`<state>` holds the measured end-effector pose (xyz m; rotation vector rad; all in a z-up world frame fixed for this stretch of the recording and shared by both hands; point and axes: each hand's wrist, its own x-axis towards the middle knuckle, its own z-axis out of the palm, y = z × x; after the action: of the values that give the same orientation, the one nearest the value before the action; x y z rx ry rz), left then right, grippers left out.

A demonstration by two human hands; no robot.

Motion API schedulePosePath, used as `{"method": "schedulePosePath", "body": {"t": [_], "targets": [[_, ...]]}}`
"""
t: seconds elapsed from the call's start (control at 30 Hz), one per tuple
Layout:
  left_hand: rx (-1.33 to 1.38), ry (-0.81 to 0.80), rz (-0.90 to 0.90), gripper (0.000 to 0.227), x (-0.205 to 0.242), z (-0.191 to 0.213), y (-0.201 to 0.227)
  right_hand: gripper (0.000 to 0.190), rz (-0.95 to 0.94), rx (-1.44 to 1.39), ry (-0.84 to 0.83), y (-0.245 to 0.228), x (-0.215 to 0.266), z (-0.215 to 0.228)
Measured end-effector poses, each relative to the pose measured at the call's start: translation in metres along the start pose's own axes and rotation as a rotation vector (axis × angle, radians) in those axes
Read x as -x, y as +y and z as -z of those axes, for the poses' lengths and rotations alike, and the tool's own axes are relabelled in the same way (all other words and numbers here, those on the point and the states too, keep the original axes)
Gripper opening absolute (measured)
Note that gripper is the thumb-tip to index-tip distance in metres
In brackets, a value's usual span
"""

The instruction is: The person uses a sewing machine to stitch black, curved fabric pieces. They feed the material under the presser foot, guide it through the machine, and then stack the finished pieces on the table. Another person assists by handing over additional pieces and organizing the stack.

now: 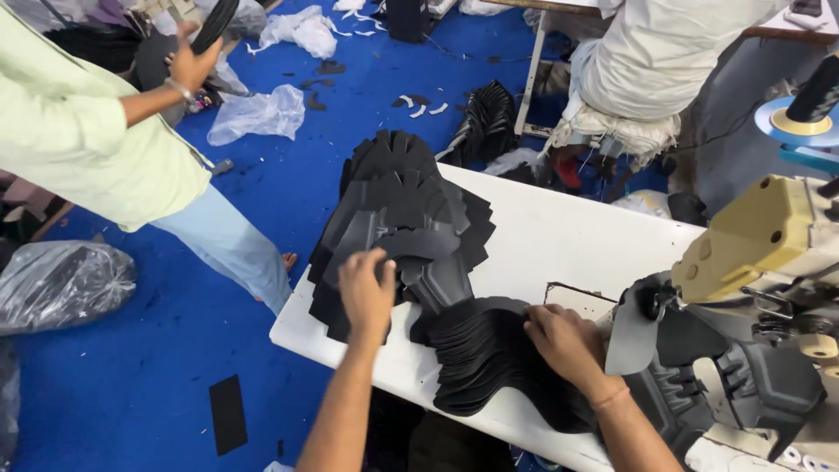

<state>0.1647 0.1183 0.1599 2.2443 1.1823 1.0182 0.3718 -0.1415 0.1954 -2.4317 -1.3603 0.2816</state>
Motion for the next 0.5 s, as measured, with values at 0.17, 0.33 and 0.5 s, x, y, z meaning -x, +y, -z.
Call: {"method": "schedulePosePath", "body": {"t": [0.17, 0.33, 0.5], "targets": [[-0.176, -0.108, 0.08, 0.054, -0.037, -0.013, -0.045, 0.033, -0.054, 0.026, -0.068, 0.006, -0.02, -0.004], [-0.202, -0.313, 0.223, 0.069, -0.049, -0.01, -0.041, 0.034, -0.17, 0.129, -0.2, 0.001, -0.035, 0.0], [-0.147, -0.32, 0.23, 0.075, -0.048, -0.013, -0.048, 0.044, -0.202, 0.043, -0.136, 0.03, -0.057, -0.022]]}}
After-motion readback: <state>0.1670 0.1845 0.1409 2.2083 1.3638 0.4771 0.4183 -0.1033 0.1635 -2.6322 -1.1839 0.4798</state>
